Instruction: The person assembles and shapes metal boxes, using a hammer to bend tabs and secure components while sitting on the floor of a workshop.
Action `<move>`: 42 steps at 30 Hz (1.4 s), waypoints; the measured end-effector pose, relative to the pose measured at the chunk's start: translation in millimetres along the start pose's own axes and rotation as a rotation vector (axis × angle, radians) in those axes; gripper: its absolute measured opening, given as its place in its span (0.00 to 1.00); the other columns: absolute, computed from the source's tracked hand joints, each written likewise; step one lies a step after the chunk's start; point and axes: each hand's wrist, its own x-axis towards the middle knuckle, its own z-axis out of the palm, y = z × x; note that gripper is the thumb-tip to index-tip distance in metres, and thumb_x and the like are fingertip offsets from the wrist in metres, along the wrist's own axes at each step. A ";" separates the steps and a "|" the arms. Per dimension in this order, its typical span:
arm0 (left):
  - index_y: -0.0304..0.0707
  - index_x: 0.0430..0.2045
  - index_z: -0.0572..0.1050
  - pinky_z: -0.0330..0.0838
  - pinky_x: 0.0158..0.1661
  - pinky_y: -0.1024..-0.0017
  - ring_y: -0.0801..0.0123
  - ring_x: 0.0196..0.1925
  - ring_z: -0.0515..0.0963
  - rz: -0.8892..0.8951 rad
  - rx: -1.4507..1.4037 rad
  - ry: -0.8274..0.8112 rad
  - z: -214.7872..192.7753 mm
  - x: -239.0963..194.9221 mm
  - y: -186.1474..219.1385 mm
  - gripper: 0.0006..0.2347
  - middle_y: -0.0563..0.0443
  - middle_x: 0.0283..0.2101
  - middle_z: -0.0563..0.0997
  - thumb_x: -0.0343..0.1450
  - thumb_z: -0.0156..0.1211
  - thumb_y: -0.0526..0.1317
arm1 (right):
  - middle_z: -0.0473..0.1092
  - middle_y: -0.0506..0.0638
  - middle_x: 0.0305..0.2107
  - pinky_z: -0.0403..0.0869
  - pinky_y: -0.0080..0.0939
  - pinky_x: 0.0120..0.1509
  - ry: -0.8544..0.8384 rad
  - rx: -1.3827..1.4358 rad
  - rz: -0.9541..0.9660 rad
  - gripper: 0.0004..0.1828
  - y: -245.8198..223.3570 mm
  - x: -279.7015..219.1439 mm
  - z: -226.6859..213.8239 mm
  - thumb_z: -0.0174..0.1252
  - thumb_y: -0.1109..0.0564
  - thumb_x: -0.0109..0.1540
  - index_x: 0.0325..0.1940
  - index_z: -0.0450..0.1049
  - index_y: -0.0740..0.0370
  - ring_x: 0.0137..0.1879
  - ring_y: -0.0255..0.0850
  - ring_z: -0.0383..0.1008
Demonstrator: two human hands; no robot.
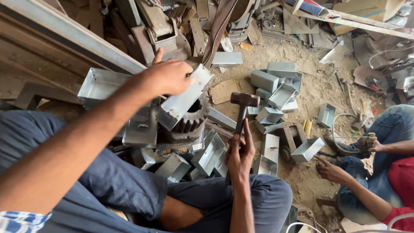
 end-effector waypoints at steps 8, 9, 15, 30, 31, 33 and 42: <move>0.56 0.40 0.86 0.30 0.72 0.30 0.57 0.54 0.83 -0.158 -0.003 -0.173 -31.0 -19.1 -3.7 0.17 0.48 0.39 0.88 0.64 0.69 0.58 | 0.65 0.43 0.20 0.56 0.33 0.22 0.027 -0.275 -0.198 0.32 -68.4 -7.0 8.2 0.53 0.48 0.69 0.78 0.60 0.53 0.21 0.26 0.58; 0.57 0.39 0.86 0.30 0.72 0.30 0.58 0.54 0.83 -0.169 -0.015 -0.176 -32.7 -20.4 -2.7 0.17 0.49 0.38 0.88 0.63 0.69 0.59 | 0.64 0.44 0.19 0.55 0.33 0.22 0.037 -0.275 -0.185 0.32 -74.8 -8.2 11.6 0.53 0.48 0.69 0.78 0.60 0.54 0.21 0.27 0.57; 0.57 0.36 0.87 0.31 0.71 0.29 0.55 0.51 0.83 -0.132 -0.043 -0.136 -30.2 -19.9 -8.0 0.18 0.49 0.38 0.87 0.61 0.69 0.62 | 0.71 0.48 0.24 0.60 0.32 0.22 -0.073 -0.397 -0.362 0.29 -98.5 -3.4 24.0 0.53 0.53 0.71 0.77 0.62 0.58 0.23 0.28 0.63; 0.55 0.32 0.88 0.32 0.72 0.31 0.55 0.53 0.82 -0.202 -0.046 -0.144 -23.6 -17.9 -13.1 0.20 0.49 0.37 0.87 0.61 0.68 0.65 | 0.76 0.49 0.30 0.69 0.32 0.22 0.159 -0.559 -0.553 0.29 -87.4 -24.9 8.9 0.47 0.51 0.73 0.78 0.59 0.61 0.21 0.26 0.68; 0.55 0.33 0.88 0.32 0.72 0.30 0.54 0.53 0.82 -0.223 -0.032 -0.162 -25.3 -13.6 -11.6 0.21 0.49 0.37 0.87 0.62 0.67 0.66 | 0.73 0.49 0.27 0.65 0.33 0.22 0.194 -0.470 -0.531 0.29 -91.6 -27.0 8.8 0.48 0.51 0.73 0.79 0.58 0.62 0.21 0.28 0.66; 0.55 0.33 0.88 0.34 0.71 0.29 0.55 0.53 0.83 -0.252 -0.033 -0.200 -23.9 -18.6 -12.5 0.22 0.51 0.37 0.88 0.61 0.67 0.67 | 0.67 0.50 0.21 0.59 0.36 0.22 0.256 -0.297 -0.457 0.30 -97.5 -38.8 8.0 0.49 0.52 0.74 0.80 0.57 0.62 0.20 0.30 0.61; 0.50 0.31 0.88 0.37 0.70 0.28 0.59 0.52 0.83 -0.223 -0.042 -0.133 -24.3 -18.4 -15.8 0.24 0.53 0.35 0.88 0.59 0.67 0.68 | 0.67 0.45 0.26 0.62 0.28 0.27 -0.052 -0.345 -0.452 0.29 -59.4 -31.3 16.6 0.49 0.50 0.75 0.80 0.57 0.59 0.25 0.27 0.62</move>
